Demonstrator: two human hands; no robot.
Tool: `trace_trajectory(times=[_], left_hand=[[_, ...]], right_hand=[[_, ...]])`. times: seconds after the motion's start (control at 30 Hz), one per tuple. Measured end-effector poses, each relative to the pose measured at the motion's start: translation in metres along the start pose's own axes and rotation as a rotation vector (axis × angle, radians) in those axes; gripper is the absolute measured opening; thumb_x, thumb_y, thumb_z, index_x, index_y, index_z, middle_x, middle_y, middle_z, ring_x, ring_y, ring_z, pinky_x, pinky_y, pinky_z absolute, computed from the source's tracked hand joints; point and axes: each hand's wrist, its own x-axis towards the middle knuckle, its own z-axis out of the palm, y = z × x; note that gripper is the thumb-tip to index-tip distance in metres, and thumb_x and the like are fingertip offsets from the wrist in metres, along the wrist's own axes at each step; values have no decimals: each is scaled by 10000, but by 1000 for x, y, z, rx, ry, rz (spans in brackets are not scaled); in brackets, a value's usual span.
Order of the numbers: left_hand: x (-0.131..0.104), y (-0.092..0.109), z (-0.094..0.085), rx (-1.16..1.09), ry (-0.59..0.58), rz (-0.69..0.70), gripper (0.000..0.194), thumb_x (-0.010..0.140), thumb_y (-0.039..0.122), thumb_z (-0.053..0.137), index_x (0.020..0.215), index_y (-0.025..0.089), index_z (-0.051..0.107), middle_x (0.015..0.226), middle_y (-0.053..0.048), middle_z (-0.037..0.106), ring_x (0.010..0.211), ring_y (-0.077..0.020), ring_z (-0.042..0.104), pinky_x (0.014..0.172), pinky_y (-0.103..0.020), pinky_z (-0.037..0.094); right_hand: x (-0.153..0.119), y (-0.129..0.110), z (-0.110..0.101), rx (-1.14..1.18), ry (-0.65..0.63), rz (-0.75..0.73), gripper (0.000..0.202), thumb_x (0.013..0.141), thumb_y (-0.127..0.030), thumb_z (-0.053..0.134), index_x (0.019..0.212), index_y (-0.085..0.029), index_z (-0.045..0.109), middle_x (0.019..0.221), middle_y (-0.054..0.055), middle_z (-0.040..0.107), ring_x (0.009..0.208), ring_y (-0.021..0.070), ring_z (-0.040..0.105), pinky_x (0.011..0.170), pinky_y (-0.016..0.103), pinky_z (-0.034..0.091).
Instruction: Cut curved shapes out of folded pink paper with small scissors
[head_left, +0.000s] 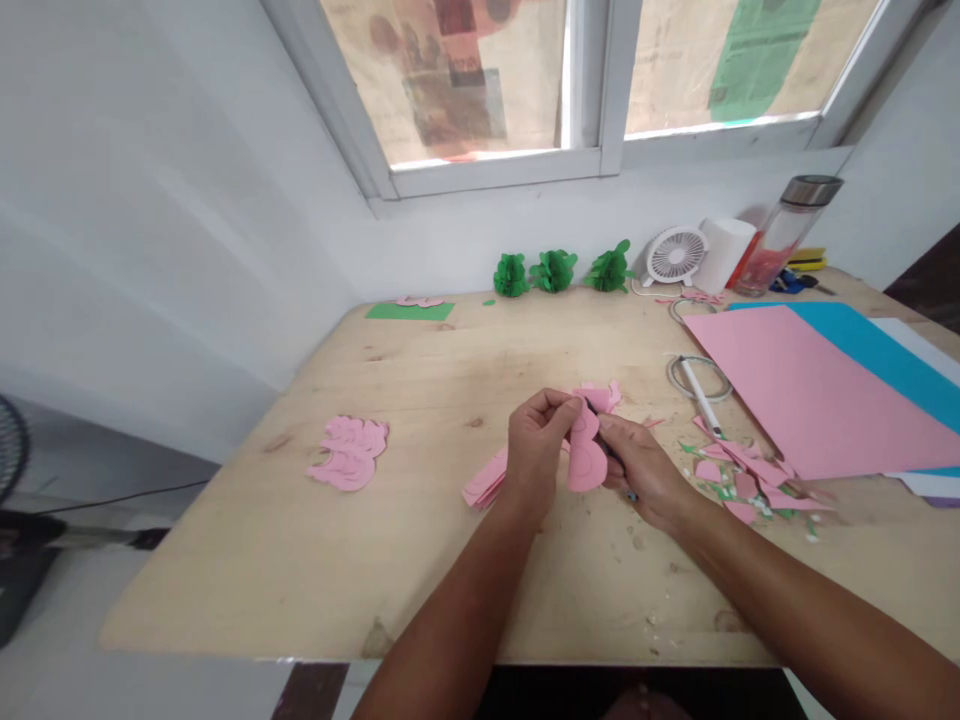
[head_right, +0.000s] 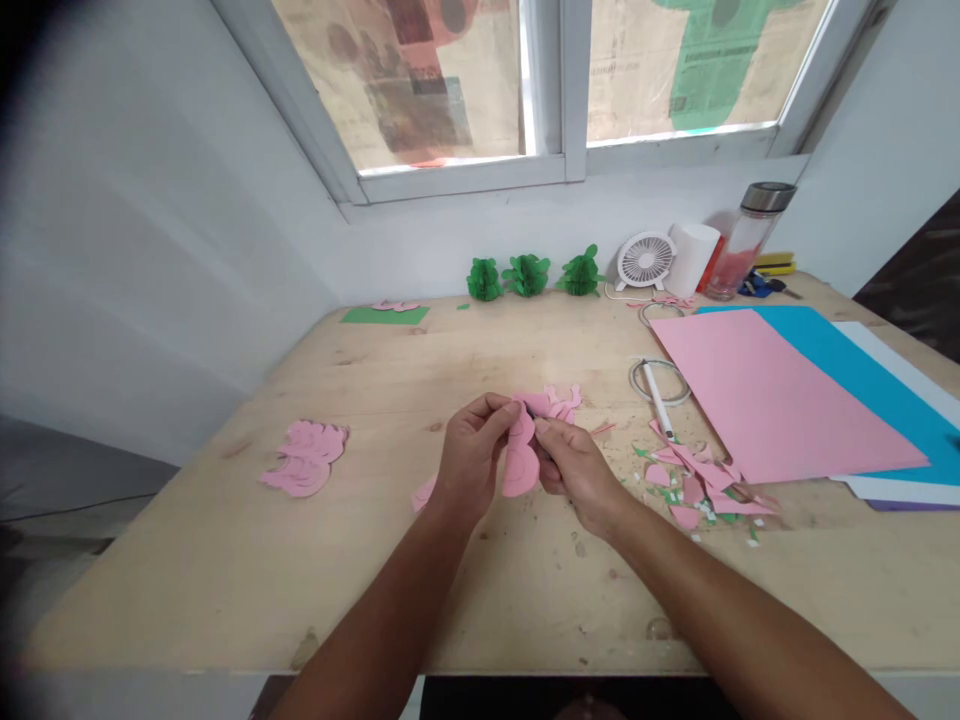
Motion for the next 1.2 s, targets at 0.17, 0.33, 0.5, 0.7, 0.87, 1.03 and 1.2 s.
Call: trace_trajectory(times=[0.17, 0.33, 0.5, 0.7, 0.87, 1.03, 1.2], left_hand=[[1, -1, -1, -11, 9, -14, 153, 675, 256, 640, 614, 139, 564, 574, 23, 515, 541, -74, 452, 523, -198, 364], [0, -1, -1, -10, 11, -20, 140, 683, 258, 636, 642, 140, 572, 590, 21, 517, 553, -74, 455, 538, -199, 368], [0, -1, 0, -11, 18, -15, 126, 685, 247, 634, 662, 139, 573, 593, 19, 515, 558, -74, 455, 543, -198, 368], [0, 0, -1, -11, 10, -7, 128, 698, 240, 618, 646, 138, 561, 591, 18, 507, 559, -74, 452, 544, -198, 369], [1, -2, -3, -8, 10, -5, 140, 689, 256, 623, 643, 143, 555, 578, 20, 507, 543, -78, 458, 536, -207, 375], [4, -4, -2, 5, 7, -15, 154, 675, 275, 634, 656, 143, 555, 561, 16, 515, 535, -93, 479, 531, -226, 388], [5, -4, -2, 25, 1, -18, 167, 665, 283, 646, 654, 141, 560, 571, 14, 526, 532, -92, 481, 536, -229, 395]], right_hand=[[0, 0, 0, 7, -11, -2, 359, 799, -470, 528, 621, -176, 424, 444, -85, 293, 381, 43, 173, 374, 201, 93], [-1, -1, 0, 5, -14, 3, 362, 797, -469, 529, 613, -179, 413, 437, -87, 295, 373, 41, 167, 369, 203, 90], [0, 0, -1, 1, -5, 1, 358, 812, -461, 516, 620, -174, 420, 435, -87, 296, 374, 40, 177, 372, 200, 97], [0, -1, 0, -2, -14, 9, 349, 819, -448, 513, 626, -174, 415, 434, -91, 288, 368, 34, 169, 371, 202, 84], [0, -1, 0, -7, -15, 12, 346, 815, -451, 515, 630, -172, 429, 429, -92, 290, 364, 34, 166, 370, 205, 85], [1, -1, 0, -35, 1, 3, 366, 807, -468, 516, 607, -175, 424, 421, -88, 301, 364, 40, 172, 367, 203, 88], [2, -1, 0, -71, 21, -14, 376, 801, -474, 519, 592, -179, 417, 414, -87, 299, 362, 44, 182, 364, 202, 98]])
